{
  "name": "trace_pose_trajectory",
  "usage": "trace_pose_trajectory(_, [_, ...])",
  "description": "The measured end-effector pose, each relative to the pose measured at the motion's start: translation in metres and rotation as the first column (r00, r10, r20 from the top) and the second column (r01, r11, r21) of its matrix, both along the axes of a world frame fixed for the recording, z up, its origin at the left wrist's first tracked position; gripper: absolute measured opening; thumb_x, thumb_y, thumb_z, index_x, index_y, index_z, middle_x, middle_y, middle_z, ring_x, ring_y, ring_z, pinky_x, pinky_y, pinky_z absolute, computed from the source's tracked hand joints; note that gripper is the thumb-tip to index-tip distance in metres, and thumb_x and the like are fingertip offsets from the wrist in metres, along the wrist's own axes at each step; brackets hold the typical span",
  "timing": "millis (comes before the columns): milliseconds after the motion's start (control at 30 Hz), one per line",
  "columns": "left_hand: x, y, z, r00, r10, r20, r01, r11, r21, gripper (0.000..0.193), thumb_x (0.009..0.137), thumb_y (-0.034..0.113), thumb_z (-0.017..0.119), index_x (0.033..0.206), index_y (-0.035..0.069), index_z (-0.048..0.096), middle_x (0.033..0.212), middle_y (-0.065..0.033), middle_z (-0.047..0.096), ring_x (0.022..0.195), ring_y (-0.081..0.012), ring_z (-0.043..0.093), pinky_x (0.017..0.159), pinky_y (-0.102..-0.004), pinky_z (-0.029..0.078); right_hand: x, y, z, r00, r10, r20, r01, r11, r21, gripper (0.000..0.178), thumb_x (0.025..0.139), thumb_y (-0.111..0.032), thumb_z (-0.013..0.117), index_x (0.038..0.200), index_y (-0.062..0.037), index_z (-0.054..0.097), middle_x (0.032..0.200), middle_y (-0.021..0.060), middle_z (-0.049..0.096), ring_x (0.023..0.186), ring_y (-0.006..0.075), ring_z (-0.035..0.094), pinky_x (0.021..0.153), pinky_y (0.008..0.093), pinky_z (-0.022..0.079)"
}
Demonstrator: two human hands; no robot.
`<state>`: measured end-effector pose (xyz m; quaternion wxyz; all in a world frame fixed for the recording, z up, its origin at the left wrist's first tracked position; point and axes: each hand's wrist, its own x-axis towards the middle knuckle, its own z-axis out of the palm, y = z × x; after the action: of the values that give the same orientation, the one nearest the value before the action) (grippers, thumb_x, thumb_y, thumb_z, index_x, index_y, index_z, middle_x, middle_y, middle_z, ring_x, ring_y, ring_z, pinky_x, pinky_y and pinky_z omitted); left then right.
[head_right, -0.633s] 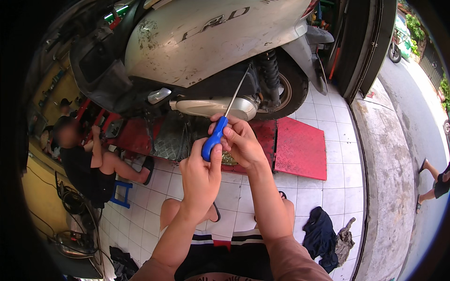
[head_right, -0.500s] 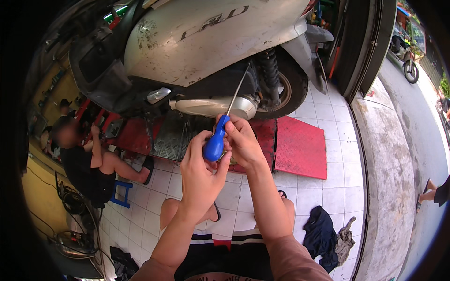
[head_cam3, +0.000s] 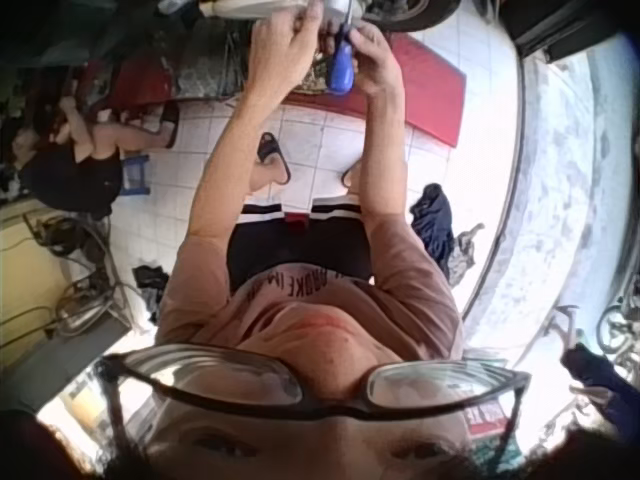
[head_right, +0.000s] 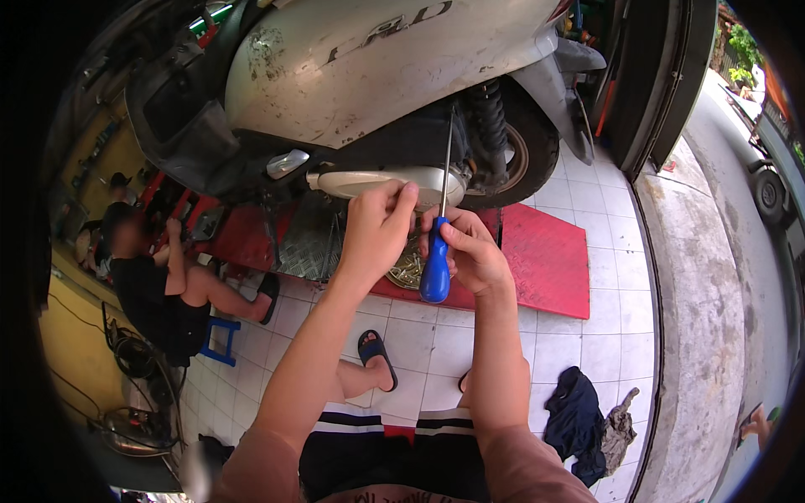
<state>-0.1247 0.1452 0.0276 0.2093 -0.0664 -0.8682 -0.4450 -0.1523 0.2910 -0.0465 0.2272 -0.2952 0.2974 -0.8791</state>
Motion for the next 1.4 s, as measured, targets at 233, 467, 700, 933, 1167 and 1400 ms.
trace_pose_trajectory(233, [-0.116,0.022,-0.009,0.935,0.086,-0.345,-0.246,0.858,-0.451,0.025,0.082,0.012,0.059,0.107,0.008,0.064,0.08,-0.0155,0.067,0.069,-0.0358,0.066,0.062,-0.046,0.052,-0.013,0.032,-0.018,0.999,0.024,-0.029,-0.019,0.987,0.157,0.038,0.088,-0.032,0.064,0.101,0.0032,0.058,0.072,0.0097,0.062,0.046,0.0032,0.043,0.04,0.0159,0.03])
trace_pose_trajectory(467, [-0.134,0.026,-0.006,0.911,-0.005,-0.413,-0.258,0.775,-0.577,0.034,0.08,0.013,0.06,0.113,0.007,0.063,0.092,-0.0147,0.065,0.073,-0.0372,0.065,0.065,-0.0462,0.052,-0.012,0.038,-0.017,0.999,0.036,-0.038,-0.03,0.99,0.138,0.036,0.09,-0.029,0.062,0.103,0.0041,0.059,0.072,0.0097,0.061,0.046,0.0035,0.044,0.04,0.0159,0.03])
trace_pose_trajectory(700, [-0.14,0.023,-0.012,0.891,-0.045,-0.451,-0.235,0.805,-0.545,0.031,0.083,0.015,0.062,0.112,0.005,0.063,0.102,-0.0145,0.061,0.073,-0.0374,0.064,0.065,-0.0456,0.052,-0.004,0.034,-0.006,1.0,-0.027,-0.005,0.027,0.976,0.217,0.038,0.091,-0.032,0.058,0.101,0.0047,0.056,0.068,0.012,0.059,0.043,0.006,0.044,0.038,0.0163,0.032])
trace_pose_trajectory(933, [-0.147,0.031,-0.006,0.86,0.022,-0.509,-0.325,0.793,-0.515,0.018,0.086,0.02,0.061,0.091,0.002,0.061,0.084,-0.017,0.065,0.07,-0.0366,0.065,0.062,-0.0444,0.053,0.017,-0.001,0.03,0.993,0.045,0.108,-0.043,0.999,-0.022,0.028,0.096,-0.022,0.053,0.107,0.0033,0.055,0.078,0.0112,0.061,0.047,0.0072,0.049,0.039,0.0183,0.033])
trace_pose_trajectory(1167, [-0.155,0.029,-0.017,0.848,0.082,-0.524,-0.36,0.814,-0.456,0.02,0.087,0.023,0.061,0.082,0.004,0.059,0.072,-0.0143,0.066,0.065,-0.0359,0.065,0.057,-0.0428,0.053,0.033,0.002,0.043,0.994,0.059,0.094,-0.076,0.979,0.187,0.02,0.094,-0.017,0.054,0.101,0.0022,0.057,0.075,0.0075,0.061,0.049,0.0068,0.049,0.04,0.018,0.035])
trace_pose_trajectory(1400, [-0.066,-0.022,-0.111,0.98,-0.12,-0.157,0.068,0.951,-0.302,0.009,0.085,0.007,0.064,0.089,0.001,0.059,0.071,-0.0145,0.064,0.06,-0.0269,0.065,0.054,-0.0343,0.049,-0.003,0.094,-0.032,0.968,0.007,-0.25,0.187,0.645,0.741,0.018,0.09,-0.016,0.056,0.094,0.0011,0.063,0.069,-0.0007,0.055,0.066,0.0067,0.051,0.059,0.0239,0.041])
